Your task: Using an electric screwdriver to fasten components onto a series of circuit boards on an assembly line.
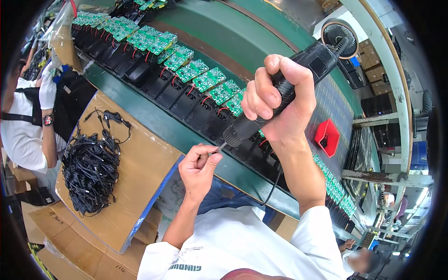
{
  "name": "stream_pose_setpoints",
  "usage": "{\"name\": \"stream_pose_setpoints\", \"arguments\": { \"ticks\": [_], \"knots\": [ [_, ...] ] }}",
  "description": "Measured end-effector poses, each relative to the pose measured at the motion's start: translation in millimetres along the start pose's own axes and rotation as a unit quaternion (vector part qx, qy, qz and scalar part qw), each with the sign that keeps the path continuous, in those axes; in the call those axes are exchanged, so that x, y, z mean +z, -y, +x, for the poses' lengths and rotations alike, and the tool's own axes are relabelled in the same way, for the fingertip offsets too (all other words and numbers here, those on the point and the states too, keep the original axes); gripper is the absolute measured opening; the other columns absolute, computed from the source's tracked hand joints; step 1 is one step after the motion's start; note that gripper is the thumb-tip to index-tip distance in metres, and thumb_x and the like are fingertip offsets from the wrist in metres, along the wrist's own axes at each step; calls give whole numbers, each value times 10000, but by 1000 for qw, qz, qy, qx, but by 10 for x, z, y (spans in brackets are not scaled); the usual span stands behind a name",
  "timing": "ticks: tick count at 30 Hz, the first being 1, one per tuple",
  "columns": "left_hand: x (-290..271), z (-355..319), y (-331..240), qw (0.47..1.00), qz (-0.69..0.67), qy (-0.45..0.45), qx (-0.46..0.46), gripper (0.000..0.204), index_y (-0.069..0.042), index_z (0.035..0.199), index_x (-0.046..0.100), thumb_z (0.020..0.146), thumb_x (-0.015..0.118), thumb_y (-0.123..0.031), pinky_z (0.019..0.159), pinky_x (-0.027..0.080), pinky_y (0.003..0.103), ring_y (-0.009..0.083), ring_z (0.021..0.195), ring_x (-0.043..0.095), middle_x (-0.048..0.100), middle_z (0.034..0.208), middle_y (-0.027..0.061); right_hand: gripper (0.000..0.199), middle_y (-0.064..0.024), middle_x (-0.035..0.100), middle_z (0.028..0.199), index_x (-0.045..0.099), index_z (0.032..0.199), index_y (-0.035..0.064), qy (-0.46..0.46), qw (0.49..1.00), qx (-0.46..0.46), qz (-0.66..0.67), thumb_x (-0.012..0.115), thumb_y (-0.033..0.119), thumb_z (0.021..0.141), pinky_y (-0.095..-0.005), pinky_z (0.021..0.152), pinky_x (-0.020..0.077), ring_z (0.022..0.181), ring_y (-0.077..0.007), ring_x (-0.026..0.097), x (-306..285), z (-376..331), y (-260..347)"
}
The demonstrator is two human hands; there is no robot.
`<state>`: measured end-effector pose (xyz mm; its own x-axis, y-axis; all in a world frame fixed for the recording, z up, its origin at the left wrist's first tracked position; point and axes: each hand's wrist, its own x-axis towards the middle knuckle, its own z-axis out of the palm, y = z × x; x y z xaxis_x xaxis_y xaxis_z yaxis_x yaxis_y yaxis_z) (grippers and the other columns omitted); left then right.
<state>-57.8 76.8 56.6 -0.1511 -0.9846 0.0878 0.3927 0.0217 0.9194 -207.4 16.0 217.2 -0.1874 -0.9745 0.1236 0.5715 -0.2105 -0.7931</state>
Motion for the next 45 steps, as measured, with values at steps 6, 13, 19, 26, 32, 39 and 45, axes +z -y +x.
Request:
{"name": "stream_pose_setpoints", "arguments": {
  "ticks": [6, 13, 19, 26, 32, 39, 45],
  "knots": [
    [73, -22, -15, 999, -35, -11, -24, 122, -4, 973, 700, 861, 747, -14, 540, 219, 193, 48, 577, 241, 359, 676, -67, 214, 36, 420, 509, 562, 916, 104, 15, 1000, 3, 9, 434, 271, 956, -282, 407, 354, 380, -99, 364, -2, -36, 15],
    [53, -27, -135, 992, -63, -28, -104, 128, -18, 1056, 654, 951, 656, -91, 528, 227, 184, 47, 580, 271, 405, 701, -49, 157, 6, 428, 504, 547, 904, 80, 37, 996, -63, -50, 466, 208, 942, -279, 408, 353, 383, -115, 375, 21, 13, -60],
    [-179, -15, -20, 918, -289, -43, -269, 176, -44, 1143, 585, 1030, 538, -170, 509, 249, 179, 48, 586, 319, 485, 747, -14, 89, -37, 454, 503, 543, 871, 40, -11, 964, -184, -190, 530, 122, 902, -278, 413, 371, 392, -137, 402, 75, 328, -377],
    [-252, -26, -19, 927, -267, -45, -258, 171, -49, 1127, 579, 1037, 540, -189, 497, 279, 189, 50, 585, 343, 542, 789, 17, 89, -60, 477, 510, 541, 840, 7, -35, 962, -173, -208, 577, 82, 871, -279, 416, 393, 399, -148, 419, 39, 423, -546],
    [-317, -34, 80, 934, -237, -30, -265, 151, -52, 1072, 609, 1025, 572, -191, 493, 296, 192, 45, 581, 356, 556, 788, 14, 87, -55, 475, 513, 538, 854, -2, -13, 959, -161, -231, 580, 73, 870, -274, 415, 389, 400, -144, 416, -64, 447, -696],
    [-248, -19, 107, 978, -105, -53, -169, 105, -34, 940, 694, 958, 675, -135, 492, 251, 196, 39, 551, 306, 467, 655, -49, 79, -52, 478, 521, 527, 845, 5, 53, 948, -160, -270, 574, 64, 871, -274, 418, 390, 398, -138, 402, -128, 441, -787],
    [-110, 63, -33, 993, 87, -37, -74, 55, -29, 882, 736, 852, 774, -54, 496, 213, 210, 46, 540, 261, 380, 596, -80, 67, -45, 479, 530, 524, 849, 29, -16, 957, -142, -253, 567, 70, 879, -281, 428, 394, 395, -136, 399, 47, 381, -690]
  ]
}}
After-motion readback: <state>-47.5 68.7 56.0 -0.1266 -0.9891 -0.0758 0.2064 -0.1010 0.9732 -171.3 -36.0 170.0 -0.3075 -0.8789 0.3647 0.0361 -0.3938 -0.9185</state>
